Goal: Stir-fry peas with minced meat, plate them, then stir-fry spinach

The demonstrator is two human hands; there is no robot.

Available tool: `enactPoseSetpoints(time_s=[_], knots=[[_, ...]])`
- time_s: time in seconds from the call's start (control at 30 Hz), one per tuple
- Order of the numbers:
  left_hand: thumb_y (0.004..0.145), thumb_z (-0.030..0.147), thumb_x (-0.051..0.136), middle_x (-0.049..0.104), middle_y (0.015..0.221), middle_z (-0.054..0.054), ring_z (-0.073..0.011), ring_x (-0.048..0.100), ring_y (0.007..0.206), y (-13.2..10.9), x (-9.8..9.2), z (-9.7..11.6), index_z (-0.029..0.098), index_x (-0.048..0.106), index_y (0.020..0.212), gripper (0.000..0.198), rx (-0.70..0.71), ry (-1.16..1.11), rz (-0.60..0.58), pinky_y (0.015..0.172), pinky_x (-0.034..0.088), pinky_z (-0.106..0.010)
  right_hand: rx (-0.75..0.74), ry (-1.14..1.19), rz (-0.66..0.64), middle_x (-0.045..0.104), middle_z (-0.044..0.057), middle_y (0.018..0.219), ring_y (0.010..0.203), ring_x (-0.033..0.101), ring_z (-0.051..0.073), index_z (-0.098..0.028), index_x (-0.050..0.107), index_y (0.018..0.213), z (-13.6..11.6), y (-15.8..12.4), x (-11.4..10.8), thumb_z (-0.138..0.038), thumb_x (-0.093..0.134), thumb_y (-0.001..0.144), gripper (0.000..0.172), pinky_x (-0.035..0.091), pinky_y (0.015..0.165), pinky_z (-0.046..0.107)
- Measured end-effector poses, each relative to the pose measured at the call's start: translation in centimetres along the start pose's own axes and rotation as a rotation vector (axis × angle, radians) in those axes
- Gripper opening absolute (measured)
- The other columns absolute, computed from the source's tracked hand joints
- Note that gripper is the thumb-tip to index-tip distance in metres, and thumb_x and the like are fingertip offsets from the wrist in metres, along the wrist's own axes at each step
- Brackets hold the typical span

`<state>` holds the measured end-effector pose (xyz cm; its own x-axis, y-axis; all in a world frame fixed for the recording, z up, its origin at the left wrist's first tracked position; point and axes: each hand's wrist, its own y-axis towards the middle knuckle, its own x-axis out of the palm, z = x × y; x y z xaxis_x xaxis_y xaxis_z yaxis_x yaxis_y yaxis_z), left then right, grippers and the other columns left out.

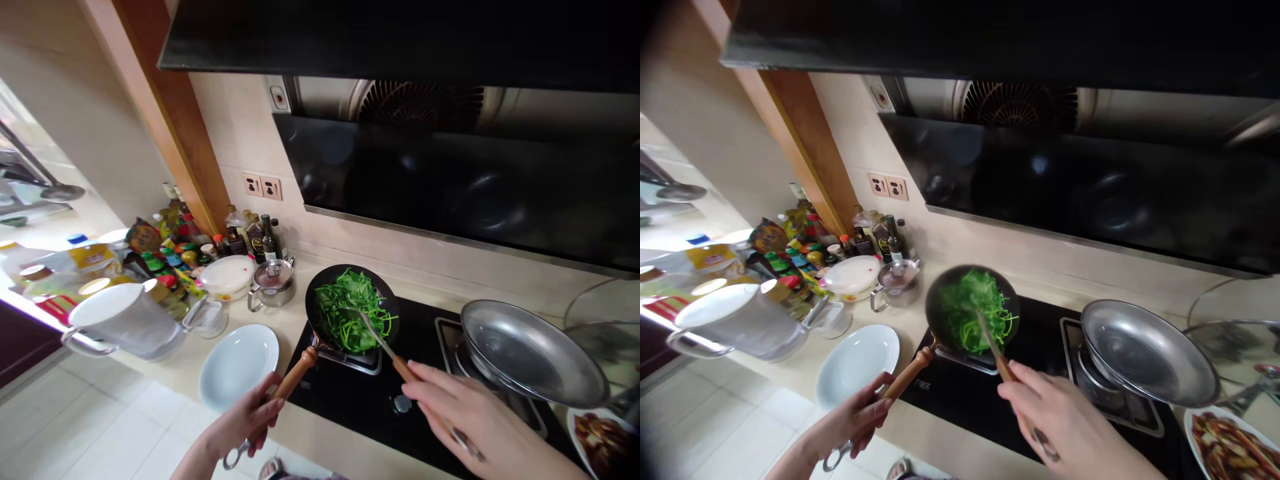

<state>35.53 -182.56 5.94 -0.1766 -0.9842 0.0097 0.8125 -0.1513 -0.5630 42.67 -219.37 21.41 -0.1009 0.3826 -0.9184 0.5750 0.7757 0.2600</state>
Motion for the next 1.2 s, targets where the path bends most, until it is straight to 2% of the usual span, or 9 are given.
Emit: enactPoseSetpoints(time_s=[0.1, 0.17, 0.27, 0.37, 0.47, 0.67, 0.77, 1.0, 1.2], knots=[[0.068, 0.073, 0.062, 0.052, 0.064, 0.007, -0.0079, 0.05, 0.038, 0.2, -0.6, 0.2, 0.025, 0.032, 0.122, 0.079, -0.001, 0.001, -0.021, 0.031, 0.036, -0.016, 0.039, 0.089, -0.052, 0.07, 0.005, 0.092, 0.064, 0.066, 0.012, -0.022, 0.065, 0.099, -0.5, 2.4, 2.2, -0.008, 0.046, 0.085, 0.028, 0.052, 0.06, 0.02], [0.069, 0.073, 0.061, 0.051, 0.064, 0.007, -0.0075, 0.05, 0.038, 0.4, -0.9, 0.2, 0.024, 0.034, 0.121, 0.076, 0.013, 0.004, -0.038, 0.031, 0.036, -0.016, 0.119, 0.157, 0.069, 0.07, 0.005, 0.093, 0.068, 0.066, 0.012, -0.022, 0.066, 0.095, 0.6, 3.8, 3.2, -0.013, 0.047, 0.088, 0.022, 0.052, 0.063, 0.021], [0.07, 0.072, 0.061, 0.051, 0.065, 0.007, -0.007, 0.049, 0.037, 0.6, -1.3, 0.1, 0.024, 0.036, 0.12, 0.073, 0.03, 0.006, -0.063, 0.03, 0.035, -0.016, 0.312, 0.199, 0.288, 0.072, 0.004, 0.097, 0.082, 0.069, 0.016, -0.023, 0.068, 0.095, 3.0, 4.1, 2.3, -0.025, 0.053, 0.089, 0.016, 0.054, 0.073, 0.024], [0.07, 0.071, 0.061, 0.051, 0.065, 0.007, -0.0074, 0.05, 0.038, 0.8, -1.6, 0.1, 0.025, 0.036, 0.121, 0.073, 0.023, 0.005, -0.065, 0.03, 0.036, -0.016, 0.439, 0.145, 0.356, 0.074, 0.002, 0.096, 0.084, 0.07, 0.019, -0.025, 0.07, 0.094, 4.2, 3.3, 0.4, -0.033, 0.059, 0.086, 0.016, 0.055, 0.076, 0.027], [0.07, 0.073, 0.061, 0.05, 0.065, 0.007, -0.0072, 0.049, 0.038, 0.8, -1.8, 0.3, 0.024, 0.037, 0.119, 0.073, 0.028, 0.013, -0.089, 0.03, 0.037, -0.016, 0.499, 0.142, 0.396, 0.074, 0.003, 0.091, 0.082, 0.07, 0.019, -0.024, 0.071, 0.09, 3.8, 2.9, 0.6, -0.035, 0.059, 0.085, 0.016, 0.055, 0.074, 0.027], [0.068, 0.075, 0.059, 0.05, 0.065, 0.008, -0.0063, 0.048, 0.037, 1.1, -2.4, 0.2, 0.025, 0.035, 0.117, 0.074, 0.026, 0.048, -0.1, 0.028, 0.037, -0.015, 0.366, 0.206, 0.284, 0.071, 0.003, 0.099, 0.084, 0.069, 0.016, -0.024, 0.066, 0.098, 0.3, 1.8, 3.0, -0.023, 0.055, 0.089, 0.015, 0.054, 0.075, 0.025], [0.069, 0.074, 0.06, 0.05, 0.065, 0.008, -0.0068, 0.05, 0.036, 1.3, -2.6, 0.0, 0.026, 0.036, 0.117, 0.072, 0.028, 0.051, -0.096, 0.028, 0.037, -0.015, 0.307, 0.218, 0.239, 0.07, 0.004, 0.096, 0.081, 0.068, 0.015, -0.024, 0.064, 0.101, 0.0, 1.3, 4.0, -0.019, 0.051, 0.09, 0.017, 0.054, 0.072, 0.024], [0.067, 0.076, 0.059, 0.05, 0.065, 0.008, -0.0062, 0.049, 0.037, 1.0, -2.3, 0.6, 0.025, 0.036, 0.114, 0.073, 0.029, 0.075, -0.087, 0.029, 0.038, -0.016, 0.434, 0.131, 0.57, 0.072, 0.004, 0.092, 0.08, 0.07, 0.018, -0.024, 0.067, 0.096, 3.6, 0.6, 6.0, -0.023, 0.059, 0.087, 0.012, 0.055, 0.076, 0.028], [0.064, 0.078, 0.059, 0.051, 0.064, 0.008, -0.0068, 0.049, 0.037, 0.9, -2.4, 0.6, 0.024, 0.032, 0.118, 0.082, 0.019, 0.061, -0.074, 0.029, 0.037, -0.016, 0.464, 0.309, 0.516, 0.072, 0.004, 0.09, 0.079, 0.071, 0.017, -0.023, 0.067, 0.095, 0.1, 0.7, 8.1, -0.022, 0.056, 0.089, 0.012, 0.057, 0.072, 0.026]])
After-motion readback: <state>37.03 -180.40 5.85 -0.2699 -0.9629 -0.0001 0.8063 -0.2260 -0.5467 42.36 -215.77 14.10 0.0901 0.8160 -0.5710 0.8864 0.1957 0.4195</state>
